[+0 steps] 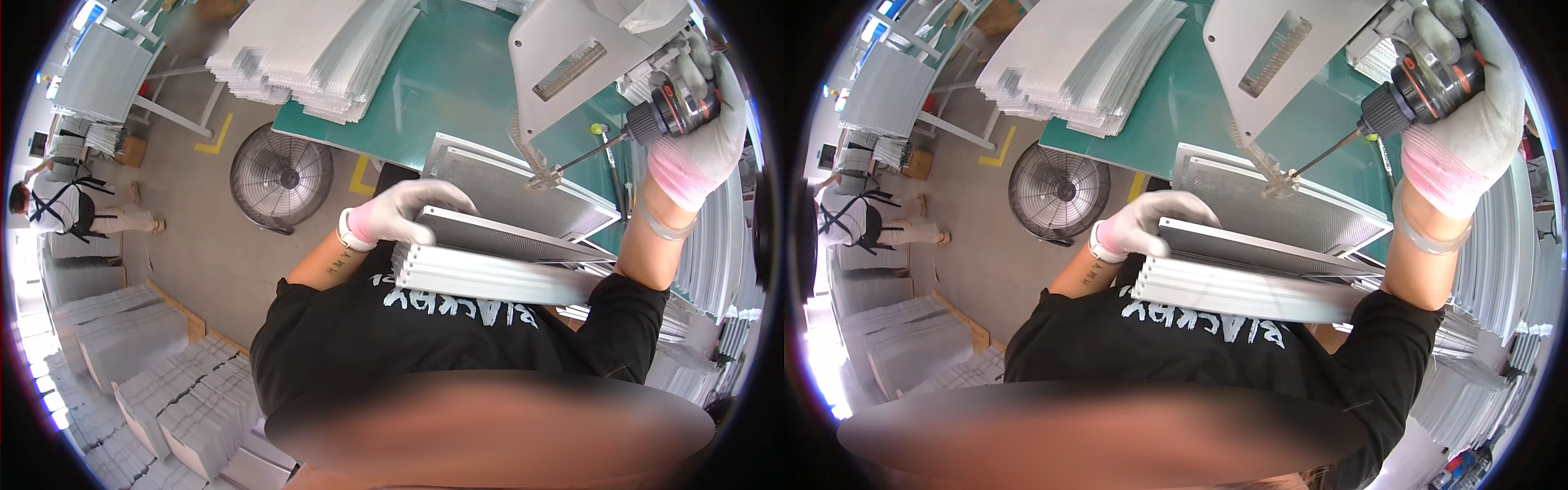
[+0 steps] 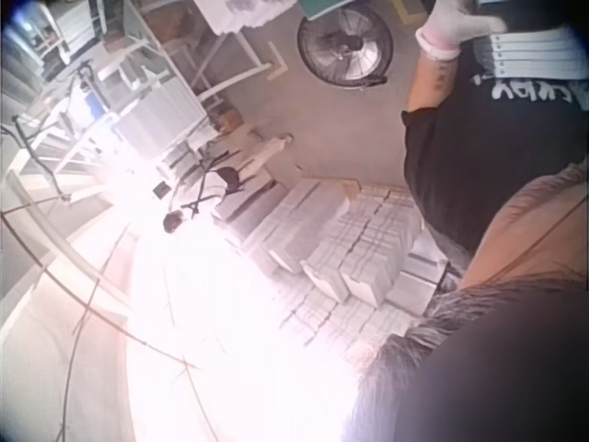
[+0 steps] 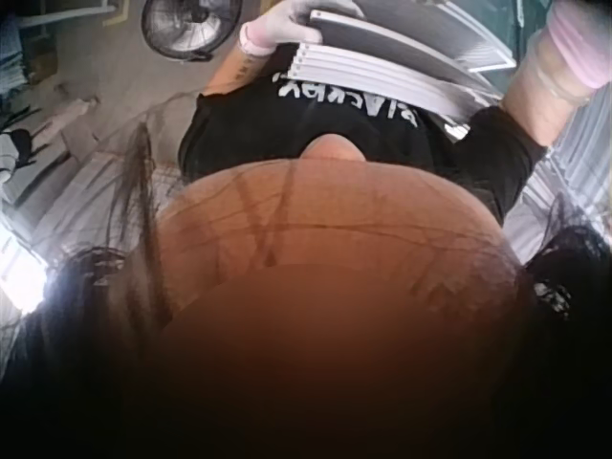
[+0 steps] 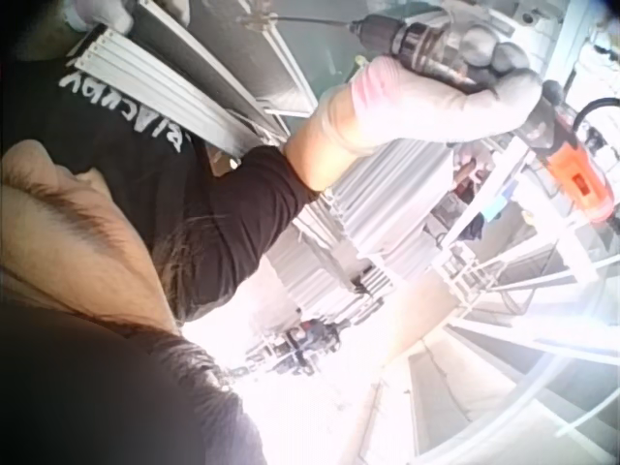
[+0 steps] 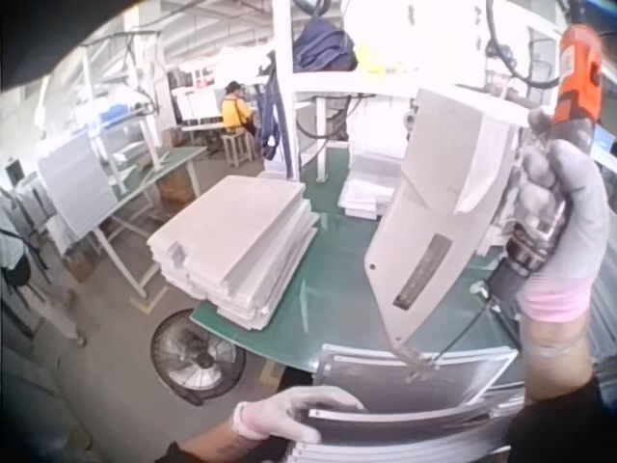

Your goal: Assembling industrial metal filter frames using a power drill and screws.

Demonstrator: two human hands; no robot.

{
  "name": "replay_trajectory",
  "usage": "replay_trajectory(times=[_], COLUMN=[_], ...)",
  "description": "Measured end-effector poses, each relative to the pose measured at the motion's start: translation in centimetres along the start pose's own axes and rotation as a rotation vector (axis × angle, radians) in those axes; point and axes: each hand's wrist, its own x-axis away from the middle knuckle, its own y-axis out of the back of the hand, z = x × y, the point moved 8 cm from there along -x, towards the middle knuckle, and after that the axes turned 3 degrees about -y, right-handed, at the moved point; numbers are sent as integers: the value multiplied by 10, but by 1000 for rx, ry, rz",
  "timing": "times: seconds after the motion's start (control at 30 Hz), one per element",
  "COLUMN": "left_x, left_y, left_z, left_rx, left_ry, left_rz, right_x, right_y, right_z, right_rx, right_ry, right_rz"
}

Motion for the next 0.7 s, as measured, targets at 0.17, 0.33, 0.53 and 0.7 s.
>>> replay_trajectory(times=[0.17, 0.33, 0.53, 0.7], left_x=[0, -15, -12, -11], left_y=[-19, -28, -32, -29], left_z=[19, 2, 15, 20], left_rx=[-14, -139, 35, -7], left_ry=[69, -140, -48, -99], left_rz=[64, 257, 269, 205], right_x=[7, 37, 55, 53], right_y=[-18, -43, -41, -51], right_z=[-3, -12, -16, -25], right_rx=[-30, -139, -26, 38], right_ry=[-6, -74, -13, -116], right_rz=[207, 20, -224, 80])
